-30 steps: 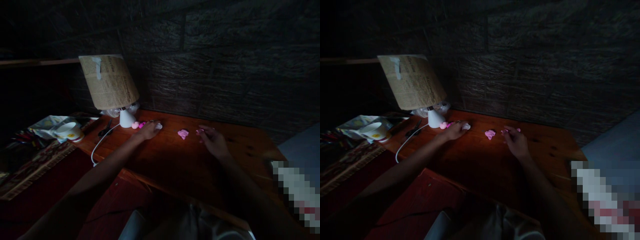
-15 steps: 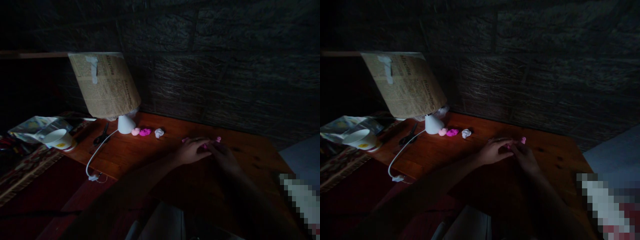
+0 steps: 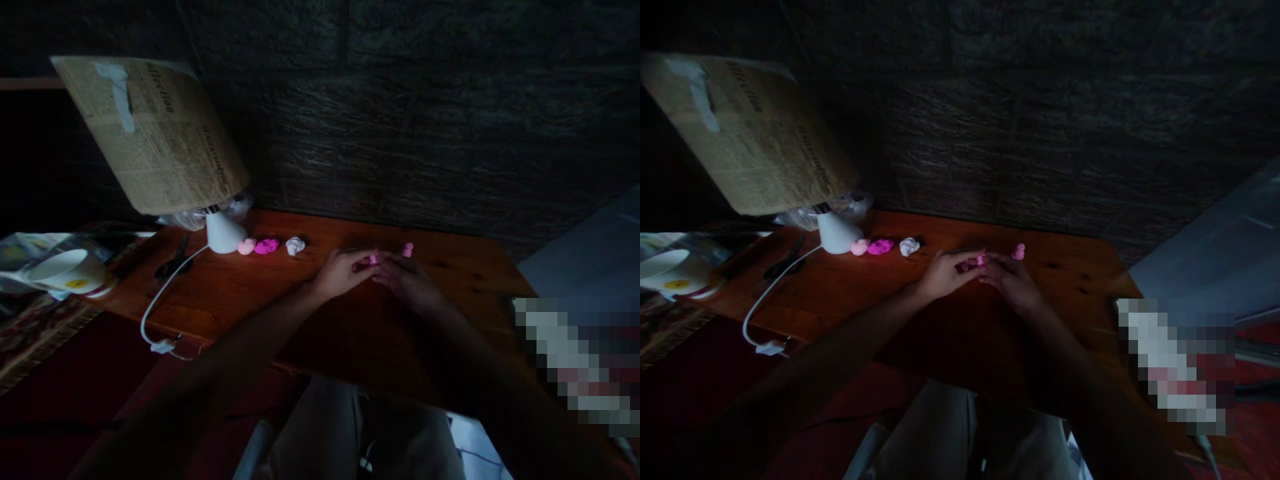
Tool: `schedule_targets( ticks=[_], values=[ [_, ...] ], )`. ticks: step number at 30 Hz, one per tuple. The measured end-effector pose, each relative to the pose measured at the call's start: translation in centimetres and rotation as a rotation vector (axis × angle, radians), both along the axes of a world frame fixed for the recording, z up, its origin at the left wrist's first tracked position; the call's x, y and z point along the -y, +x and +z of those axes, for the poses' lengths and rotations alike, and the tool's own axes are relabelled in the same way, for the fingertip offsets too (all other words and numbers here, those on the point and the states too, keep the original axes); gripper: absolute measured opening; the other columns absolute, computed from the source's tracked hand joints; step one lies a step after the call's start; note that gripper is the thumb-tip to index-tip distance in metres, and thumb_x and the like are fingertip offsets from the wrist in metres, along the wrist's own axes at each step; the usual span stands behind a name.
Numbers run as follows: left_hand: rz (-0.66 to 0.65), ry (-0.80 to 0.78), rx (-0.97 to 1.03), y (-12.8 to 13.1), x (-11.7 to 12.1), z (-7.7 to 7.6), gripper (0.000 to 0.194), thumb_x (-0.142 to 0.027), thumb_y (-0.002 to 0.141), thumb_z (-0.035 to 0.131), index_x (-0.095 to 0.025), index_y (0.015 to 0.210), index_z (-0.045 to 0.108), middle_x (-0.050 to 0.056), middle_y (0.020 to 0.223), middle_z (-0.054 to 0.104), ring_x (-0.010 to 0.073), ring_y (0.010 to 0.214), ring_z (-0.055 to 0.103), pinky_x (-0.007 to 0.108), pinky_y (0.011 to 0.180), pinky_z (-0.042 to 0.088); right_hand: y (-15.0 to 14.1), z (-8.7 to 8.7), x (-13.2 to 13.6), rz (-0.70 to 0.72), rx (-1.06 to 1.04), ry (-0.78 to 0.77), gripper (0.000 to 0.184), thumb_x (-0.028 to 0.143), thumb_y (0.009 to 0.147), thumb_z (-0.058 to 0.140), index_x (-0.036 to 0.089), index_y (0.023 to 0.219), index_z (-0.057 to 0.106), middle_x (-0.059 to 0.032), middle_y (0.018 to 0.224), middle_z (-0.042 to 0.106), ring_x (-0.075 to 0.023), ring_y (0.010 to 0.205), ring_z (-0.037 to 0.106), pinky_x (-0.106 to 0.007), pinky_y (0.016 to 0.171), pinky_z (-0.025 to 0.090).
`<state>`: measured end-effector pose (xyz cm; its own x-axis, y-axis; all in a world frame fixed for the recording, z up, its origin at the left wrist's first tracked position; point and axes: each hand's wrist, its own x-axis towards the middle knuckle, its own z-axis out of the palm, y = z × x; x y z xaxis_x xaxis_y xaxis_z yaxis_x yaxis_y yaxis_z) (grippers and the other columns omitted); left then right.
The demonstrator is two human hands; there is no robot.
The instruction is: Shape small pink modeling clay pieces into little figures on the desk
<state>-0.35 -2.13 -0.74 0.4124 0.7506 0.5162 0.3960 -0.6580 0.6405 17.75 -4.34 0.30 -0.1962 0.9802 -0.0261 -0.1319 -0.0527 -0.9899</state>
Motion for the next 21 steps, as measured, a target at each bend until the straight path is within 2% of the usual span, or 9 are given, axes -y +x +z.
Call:
schedule_targets(
  ticks=[4,7,11,15,18,21],
  values=[
    [-0.015,0.058,0.063,0.1,0.1,-1.6,0.035,-0.027,0.089,0.075,-0.019,0.123,0.074,0.011,0.120,0.078,0.0193,0.098,0.078,0.032,0.091,0.064,-0.2,0.0,0.5,0.033,-0.041,-0.086,0.043,0.058,0.068,0.086,0.022,0.091,0.079,-0.0078,0.101,0.081,-0.0213,0.089,0.076,-0.037,0.086,0.062],
    [0.034,0.082,0.052,0.2,0.1,-2.0,0.037,-0.027,0.089,0.075,-0.024,0.126,0.073,0.009,0.124,0.077,0.0209,0.109,0.076,0.035,0.100,0.062,-0.3,0.2,0.7,0.013,-0.082,-0.111,0.043,0.058,0.067,0.086,0.023,0.091,0.079,-0.0075,0.102,0.081,-0.0234,0.092,0.076,-0.041,0.089,0.062],
    [0.058,0.084,-0.105,0.1,0.0,-0.9,0.039,-0.028,0.093,0.070,-0.025,0.132,0.069,0.008,0.128,0.075,0.0217,0.115,0.074,0.036,0.105,0.059,0.0,0.5,0.4,0.065,-0.057,-0.074,0.036,0.055,0.074,0.082,0.024,0.092,0.077,-0.0098,0.108,0.080,-0.0275,0.107,0.074,-0.046,0.097,0.059],
    [0.098,0.133,-0.286,-0.1,-0.1,0.0,0.037,-0.027,0.102,0.056,-0.021,0.138,0.065,0.011,0.134,0.072,0.0229,0.117,0.073,0.036,0.104,0.057,0.3,0.1,-0.2,0.109,-0.185,-0.058,0.026,0.042,0.078,0.080,0.025,0.098,0.074,-0.0071,0.110,0.080,-0.0244,0.107,0.075,-0.048,0.105,0.055],
    [0.148,0.204,-0.396,-0.1,-0.1,0.0,0.038,-0.031,0.104,0.054,-0.018,0.137,0.064,0.014,0.122,0.077,0.0247,0.108,0.076,0.036,0.095,0.060,0.4,-0.2,-0.6,0.111,-0.235,-0.057,0.018,0.037,0.081,0.078,0.026,0.094,0.072,-0.0047,0.111,0.080,-0.0232,0.108,0.074,-0.047,0.106,0.054],
    [0.158,0.316,-0.443,0.4,-0.6,0.2,0.033,-0.032,0.104,0.054,-0.017,0.129,0.069,0.013,0.109,0.079,0.0217,0.097,0.078,0.030,0.086,0.059,0.5,-0.2,-1.0,0.091,-0.292,-0.132,0.014,0.032,0.079,0.081,0.026,0.086,0.071,-0.0022,0.102,0.081,-0.0215,0.104,0.074,-0.043,0.107,0.053]
  ],
)
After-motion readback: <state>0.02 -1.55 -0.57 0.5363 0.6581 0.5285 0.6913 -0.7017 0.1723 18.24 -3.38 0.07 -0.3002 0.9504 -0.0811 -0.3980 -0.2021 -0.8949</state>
